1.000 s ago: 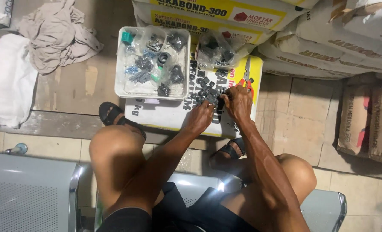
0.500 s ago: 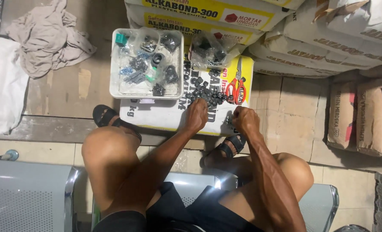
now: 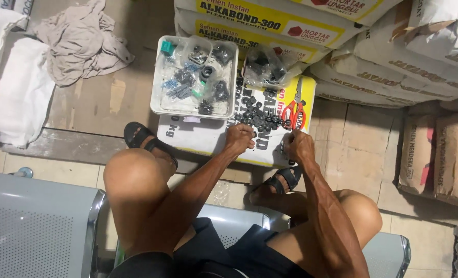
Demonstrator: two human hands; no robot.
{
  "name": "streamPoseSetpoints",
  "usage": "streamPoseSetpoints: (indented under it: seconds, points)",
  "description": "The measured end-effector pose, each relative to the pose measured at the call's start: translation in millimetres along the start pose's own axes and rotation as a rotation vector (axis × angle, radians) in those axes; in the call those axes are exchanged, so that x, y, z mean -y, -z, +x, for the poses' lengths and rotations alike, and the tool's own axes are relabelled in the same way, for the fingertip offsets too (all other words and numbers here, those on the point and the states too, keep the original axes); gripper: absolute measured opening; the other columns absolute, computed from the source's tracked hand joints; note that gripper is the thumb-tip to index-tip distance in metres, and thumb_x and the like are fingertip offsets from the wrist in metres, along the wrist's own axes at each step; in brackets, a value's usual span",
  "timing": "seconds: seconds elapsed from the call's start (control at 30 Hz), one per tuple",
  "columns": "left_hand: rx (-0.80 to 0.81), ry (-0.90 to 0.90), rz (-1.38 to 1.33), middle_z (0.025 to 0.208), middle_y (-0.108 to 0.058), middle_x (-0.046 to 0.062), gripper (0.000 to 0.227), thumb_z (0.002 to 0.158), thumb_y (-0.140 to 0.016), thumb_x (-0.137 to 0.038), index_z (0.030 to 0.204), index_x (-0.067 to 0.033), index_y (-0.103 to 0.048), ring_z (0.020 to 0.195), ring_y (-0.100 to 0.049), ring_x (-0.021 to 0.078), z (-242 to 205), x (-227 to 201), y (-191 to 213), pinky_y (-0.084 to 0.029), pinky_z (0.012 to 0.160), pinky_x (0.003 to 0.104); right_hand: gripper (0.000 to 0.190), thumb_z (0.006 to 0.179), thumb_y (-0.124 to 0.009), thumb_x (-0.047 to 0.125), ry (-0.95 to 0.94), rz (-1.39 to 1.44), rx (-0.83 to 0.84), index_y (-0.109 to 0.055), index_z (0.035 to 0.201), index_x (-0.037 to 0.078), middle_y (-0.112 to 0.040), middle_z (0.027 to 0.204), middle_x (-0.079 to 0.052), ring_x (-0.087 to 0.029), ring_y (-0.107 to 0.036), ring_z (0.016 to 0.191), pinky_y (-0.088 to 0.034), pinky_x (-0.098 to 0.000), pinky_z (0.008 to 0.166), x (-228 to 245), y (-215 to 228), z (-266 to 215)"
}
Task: Sorting small black hardware components from a pile into a plastic organizer box
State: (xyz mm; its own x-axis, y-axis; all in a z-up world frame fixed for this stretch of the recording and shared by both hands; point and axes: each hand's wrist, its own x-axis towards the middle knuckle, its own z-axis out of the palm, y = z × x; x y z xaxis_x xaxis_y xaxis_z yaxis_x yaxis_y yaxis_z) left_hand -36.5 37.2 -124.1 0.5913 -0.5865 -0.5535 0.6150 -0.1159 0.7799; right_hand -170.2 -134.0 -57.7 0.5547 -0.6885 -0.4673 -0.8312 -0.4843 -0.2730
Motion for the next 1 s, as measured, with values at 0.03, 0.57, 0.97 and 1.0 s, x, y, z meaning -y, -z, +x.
streamPoseSetpoints:
  seconds: [0.03, 0.57, 0.97, 1.0]
  points:
    - [-0.001, -0.004, 0.001, 0.085, -0.073, 0.025, 0.02, 0.089, -0.062, 0.006, 0.108, 0.0101, -0.063, 0.053, -0.072, 0.0182, -3, -6, -2, -0.065, 0.046, 0.027, 0.02, 0.09, -0.067, 0.025, 0.003, 0.002, -0.003, -0.075, 0.101, 0.011, -0.075, 0.097, -0.022, -0.045, -0.071, 0.104, -0.058, -0.0576, 0.09, 11, 10, -11]
    - [0.04, -0.057, -0.223, 0.092, -0.072, 0.024, 0.027, 0.089, -0.07, -0.001, 0.112, 0.0097, -0.06, 0.073, -0.076, 0.0231, -20, -51, -25, -0.069, 0.064, 0.03, 0.022, 0.092, -0.071, -0.005, 0.53, 0.96, -0.024, -0.072, 0.115, -0.003, -0.071, 0.082, -0.014, -0.016, -0.069, 0.075, -0.059, -0.0321, 0.072, 63, 51, -63]
    - [0.011, -0.178, -0.213, 0.085, -0.072, 0.022, 0.019, 0.088, -0.07, 0.0, 0.104, 0.0073, -0.063, 0.069, -0.075, 0.0217, -23, -51, -24, -0.068, 0.061, 0.029, 0.02, 0.093, -0.07, -0.002, 0.495, 0.834, -0.046, -0.077, 0.112, -0.001, -0.073, 0.073, -0.014, -0.014, -0.069, 0.069, -0.058, -0.0305, 0.069, 63, 43, -60]
    - [0.028, -0.234, -0.152, 0.084, -0.072, 0.023, 0.017, 0.089, -0.071, 0.0, 0.102, 0.0078, -0.065, 0.069, -0.075, 0.0224, -24, -52, -23, -0.068, 0.061, 0.03, 0.02, 0.093, -0.071, -0.002, 0.49, 0.831, -0.044, -0.078, 0.111, 0.0, -0.074, 0.072, -0.014, -0.014, -0.07, 0.068, -0.059, -0.0296, 0.069, 63, 42, -59]
